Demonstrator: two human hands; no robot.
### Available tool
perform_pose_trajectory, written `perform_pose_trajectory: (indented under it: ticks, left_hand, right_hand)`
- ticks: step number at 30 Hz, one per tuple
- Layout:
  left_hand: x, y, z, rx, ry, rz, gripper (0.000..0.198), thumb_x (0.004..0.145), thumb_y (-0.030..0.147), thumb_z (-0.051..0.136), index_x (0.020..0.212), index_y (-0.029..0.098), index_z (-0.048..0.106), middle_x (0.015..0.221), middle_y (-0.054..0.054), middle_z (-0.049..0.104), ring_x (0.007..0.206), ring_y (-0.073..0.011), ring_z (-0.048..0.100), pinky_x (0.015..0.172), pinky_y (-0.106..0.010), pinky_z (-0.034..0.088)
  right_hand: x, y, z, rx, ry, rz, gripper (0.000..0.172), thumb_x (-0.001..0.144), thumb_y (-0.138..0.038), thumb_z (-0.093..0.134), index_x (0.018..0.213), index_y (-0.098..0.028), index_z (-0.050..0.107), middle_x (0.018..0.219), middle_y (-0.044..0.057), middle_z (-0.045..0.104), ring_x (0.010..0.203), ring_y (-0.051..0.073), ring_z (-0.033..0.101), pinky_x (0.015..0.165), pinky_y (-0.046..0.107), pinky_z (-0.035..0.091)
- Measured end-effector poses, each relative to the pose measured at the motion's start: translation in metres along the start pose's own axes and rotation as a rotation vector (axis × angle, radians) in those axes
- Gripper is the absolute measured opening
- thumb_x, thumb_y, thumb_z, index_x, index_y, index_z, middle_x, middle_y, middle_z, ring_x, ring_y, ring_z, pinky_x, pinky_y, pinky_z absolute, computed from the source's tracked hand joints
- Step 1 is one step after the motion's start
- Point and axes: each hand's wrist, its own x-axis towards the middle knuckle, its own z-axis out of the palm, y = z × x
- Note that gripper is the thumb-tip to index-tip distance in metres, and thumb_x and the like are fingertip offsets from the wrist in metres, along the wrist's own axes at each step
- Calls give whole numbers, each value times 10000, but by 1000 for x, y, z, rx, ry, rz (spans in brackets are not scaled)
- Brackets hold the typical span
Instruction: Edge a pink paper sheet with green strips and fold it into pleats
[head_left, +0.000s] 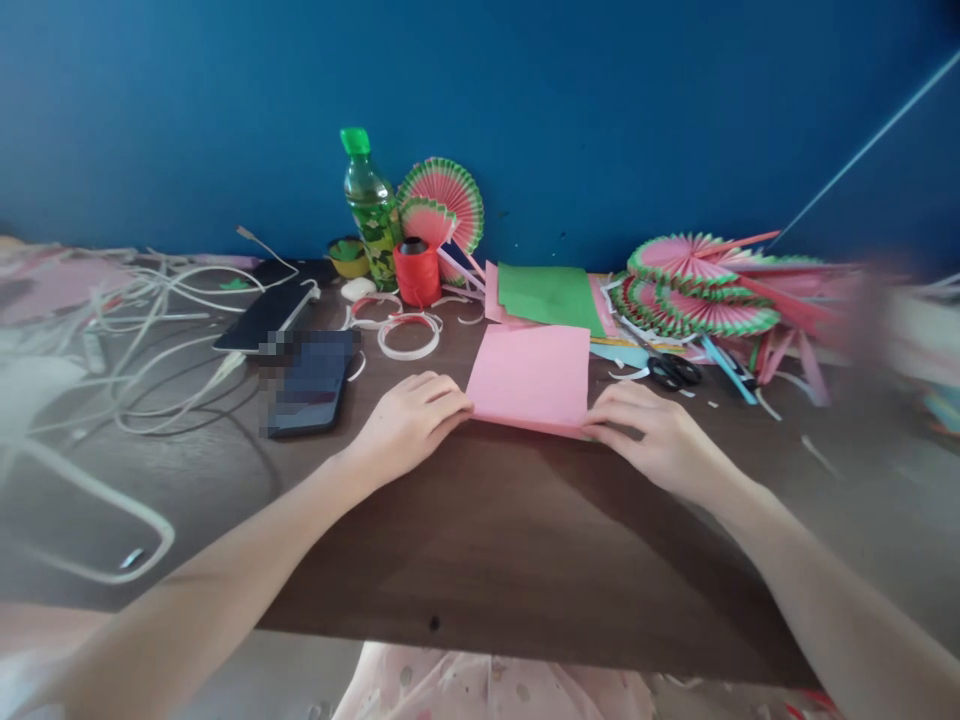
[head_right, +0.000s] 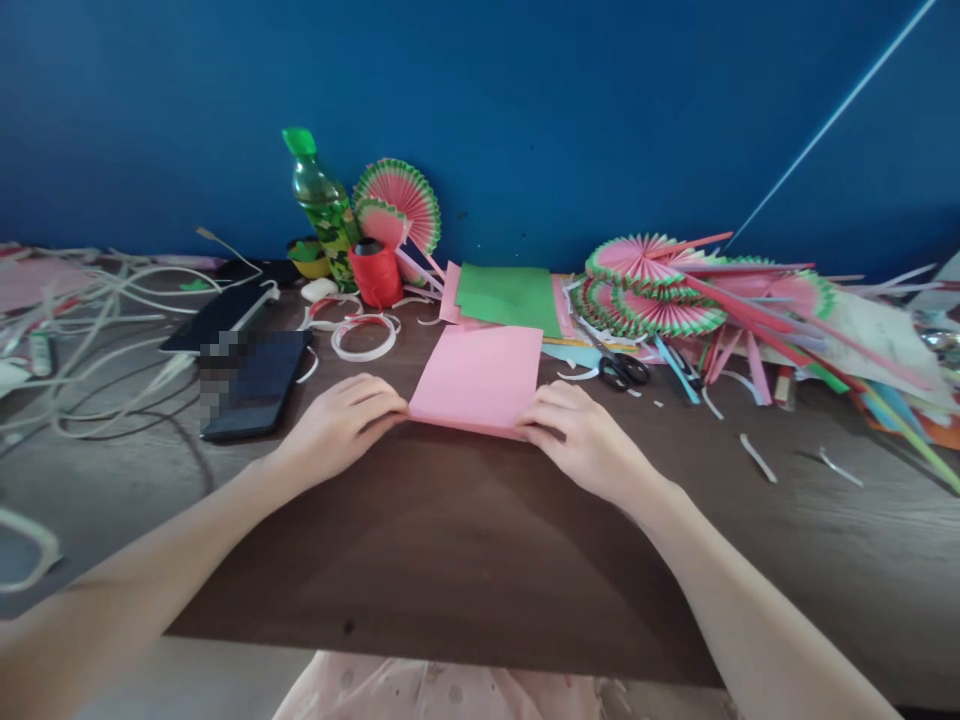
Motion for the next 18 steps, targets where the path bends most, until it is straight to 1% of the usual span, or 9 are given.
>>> perform_pose_trajectory:
  ticks: [3,5,8,10,12,15,16,18]
  left_hand:
    - [2,4,-3,73,39,32,208,892,222,375,857,158,569,816,-49,590,770,-154,505,750,-288,407]
    - [6,6,-7,97,38,62,205,892,203,368,871,151,565,817,-52,586,767,-153,500,746,-284,404]
    - [15,6,-15,116,-6,77,216,888,176,349,850,147,560,801,-51,571,751,-152,494,727,-283,399]
    - [23,5,-26,78,-58,60,236,886,156,323,831,152,552,801,-47,554,760,-150,493,713,-275,395]
    - [34,4,-44,-13,-111,24,248,888,158,300,829,156,542,820,-41,539,785,-144,495,701,-260,393]
    - [51,3,-83,-166,-152,-111,234,884,263,345,807,164,542,797,-12,541,734,-128,498,678,-253,393]
    - [57,3,-98,-206,-176,-164,229,871,299,377,810,167,553,758,1,537,684,-117,494,643,-246,389]
    - [67,3,-126,-282,-167,-244,251,847,364,423,833,165,576,723,12,526,638,-105,490,608,-237,380]
  right_hand:
    - [1,-3,-6,-25,19,-25,178,849,-252,479,792,-197,639,727,51,594,721,181,531,665,318,430]
    - [2,-5,-11,-43,16,-23,182,849,-258,480,791,-199,642,725,52,602,718,183,536,663,320,430]
    - [8,-10,-21,-70,-17,-6,203,852,-269,462,781,-204,641,747,57,623,742,193,557,677,329,438]
    - [15,-14,-32,-83,-48,-5,224,859,-272,439,777,-206,637,765,57,634,757,197,569,682,332,443]
    - [23,-20,-46,-91,-59,-15,239,864,-288,424,779,-212,633,780,53,641,760,197,576,692,338,443]
    - [39,-34,-75,-71,-20,9,238,848,-378,452,779,-234,628,825,42,642,793,204,573,705,343,437]
    - [44,-39,-86,-46,-3,33,244,834,-412,471,768,-235,626,822,38,638,777,199,570,687,336,435]
    - [56,-48,-107,18,24,101,267,795,-466,514,748,-229,627,790,25,631,686,167,555,613,314,421]
